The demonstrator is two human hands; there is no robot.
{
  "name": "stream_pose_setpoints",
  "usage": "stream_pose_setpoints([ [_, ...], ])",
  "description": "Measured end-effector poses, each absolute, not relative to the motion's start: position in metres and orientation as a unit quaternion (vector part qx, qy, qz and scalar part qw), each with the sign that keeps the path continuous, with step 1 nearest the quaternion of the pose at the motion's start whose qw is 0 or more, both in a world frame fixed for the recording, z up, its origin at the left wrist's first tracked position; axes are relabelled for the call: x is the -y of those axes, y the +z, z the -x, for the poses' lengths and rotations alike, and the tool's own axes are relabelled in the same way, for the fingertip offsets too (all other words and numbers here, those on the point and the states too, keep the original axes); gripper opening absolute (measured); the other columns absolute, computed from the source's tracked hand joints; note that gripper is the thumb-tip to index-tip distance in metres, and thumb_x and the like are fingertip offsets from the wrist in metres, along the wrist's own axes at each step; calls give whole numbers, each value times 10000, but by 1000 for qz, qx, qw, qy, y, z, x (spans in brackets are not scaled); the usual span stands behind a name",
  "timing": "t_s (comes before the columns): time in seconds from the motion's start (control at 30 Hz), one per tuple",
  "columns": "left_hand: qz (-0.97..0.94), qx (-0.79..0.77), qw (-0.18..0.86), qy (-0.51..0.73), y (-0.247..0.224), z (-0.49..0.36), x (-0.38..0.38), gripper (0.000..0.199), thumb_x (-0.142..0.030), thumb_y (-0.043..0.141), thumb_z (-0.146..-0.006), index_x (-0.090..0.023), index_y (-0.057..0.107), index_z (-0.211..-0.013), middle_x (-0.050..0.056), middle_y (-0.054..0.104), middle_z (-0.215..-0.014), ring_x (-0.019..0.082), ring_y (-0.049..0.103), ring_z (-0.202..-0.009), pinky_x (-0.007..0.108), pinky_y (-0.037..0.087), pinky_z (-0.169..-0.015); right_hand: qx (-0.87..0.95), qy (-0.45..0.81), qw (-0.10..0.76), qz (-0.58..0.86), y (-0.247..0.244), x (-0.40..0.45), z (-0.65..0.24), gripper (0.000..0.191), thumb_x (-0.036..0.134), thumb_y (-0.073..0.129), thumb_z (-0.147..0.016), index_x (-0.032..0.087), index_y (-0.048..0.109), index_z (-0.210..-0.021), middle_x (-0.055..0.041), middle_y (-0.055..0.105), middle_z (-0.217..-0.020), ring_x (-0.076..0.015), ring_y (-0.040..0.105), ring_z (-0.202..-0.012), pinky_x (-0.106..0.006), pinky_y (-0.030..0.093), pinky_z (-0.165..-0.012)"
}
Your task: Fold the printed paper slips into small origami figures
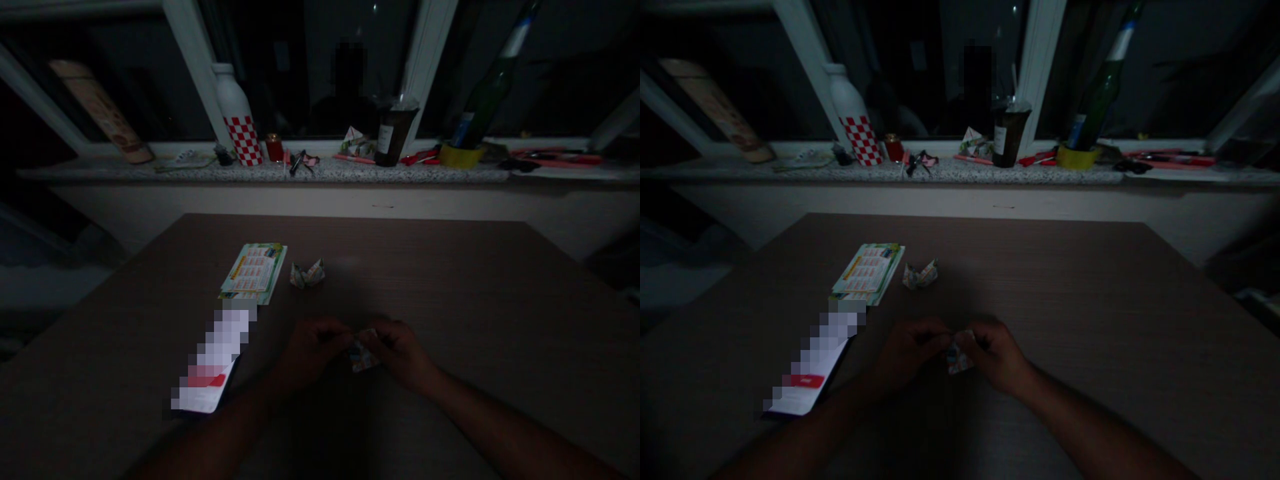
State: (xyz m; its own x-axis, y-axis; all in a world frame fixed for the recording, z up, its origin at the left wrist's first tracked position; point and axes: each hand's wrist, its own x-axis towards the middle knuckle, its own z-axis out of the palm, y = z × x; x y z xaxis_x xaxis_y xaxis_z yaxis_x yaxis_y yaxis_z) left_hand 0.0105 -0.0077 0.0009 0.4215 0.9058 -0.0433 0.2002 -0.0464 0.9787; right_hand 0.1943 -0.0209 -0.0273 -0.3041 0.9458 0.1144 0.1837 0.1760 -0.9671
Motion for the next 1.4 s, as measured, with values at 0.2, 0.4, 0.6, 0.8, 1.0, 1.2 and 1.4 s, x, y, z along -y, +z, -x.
stream_pose_setpoints([
  [0.2,-607,-437,572,338,4,-14,10,91,-247,675,-737,-164,712,-729,2,646,-675,135,571,-639,231,417,-604,613,528,407,424,-28,21,-196,426,519,523,-843,166,558,-607,27,463,-540,-95,408,-492,-216,328,-477],
  [0.4,-584,-406,592,380,1,-13,12,64,-239,740,-668,-175,732,-671,15,665,-663,144,590,-640,239,437,-603,538,637,383,397,-29,20,-197,434,576,568,-789,165,578,-649,28,491,-556,-89,418,-487,-207,330,-475],
  [0.6,-568,-393,606,393,0,-12,14,106,-262,772,-636,-175,718,-606,14,665,-630,136,590,-607,235,446,-580,514,686,359,368,-27,20,-198,447,578,587,-774,158,577,-622,32,496,-538,-80,411,-458,-203,329,-465],
  [0.8,-568,-387,625,370,2,-12,15,115,-223,758,-652,-154,686,-595,3,647,-620,112,567,-581,221,424,-569,527,681,354,366,-24,18,-198,455,581,584,-774,157,561,-608,34,476,-519,-77,393,-451,-200,318,-450],
  [1.0,-579,-380,624,362,-1,-11,15,146,-233,764,-652,-139,663,-606,1,618,-628,108,551,-587,218,414,-565,556,649,360,375,-21,18,-198,482,574,599,-763,164,493,-533,59,388,-477,-63,318,-432,-197,269,-433],
  [1.2,-583,-368,617,380,-1,-11,15,154,-218,747,-675,-139,643,-594,-11,591,-606,95,529,-570,212,396,-551,542,659,363,375,-22,18,-197,458,557,591,-778,164,536,-549,53,420,-483,-68,339,-432,-201,279,-439],
  [1.4,-585,-375,604,390,-1,-10,14,151,-218,736,-689,-139,641,-602,7,622,-647,114,553,-615,224,414,-582,550,662,360,359,-25,20,-199,399,521,619,-779,149,613,-636,27,518,-548,-82,440,-493,-208,352,-506],
])
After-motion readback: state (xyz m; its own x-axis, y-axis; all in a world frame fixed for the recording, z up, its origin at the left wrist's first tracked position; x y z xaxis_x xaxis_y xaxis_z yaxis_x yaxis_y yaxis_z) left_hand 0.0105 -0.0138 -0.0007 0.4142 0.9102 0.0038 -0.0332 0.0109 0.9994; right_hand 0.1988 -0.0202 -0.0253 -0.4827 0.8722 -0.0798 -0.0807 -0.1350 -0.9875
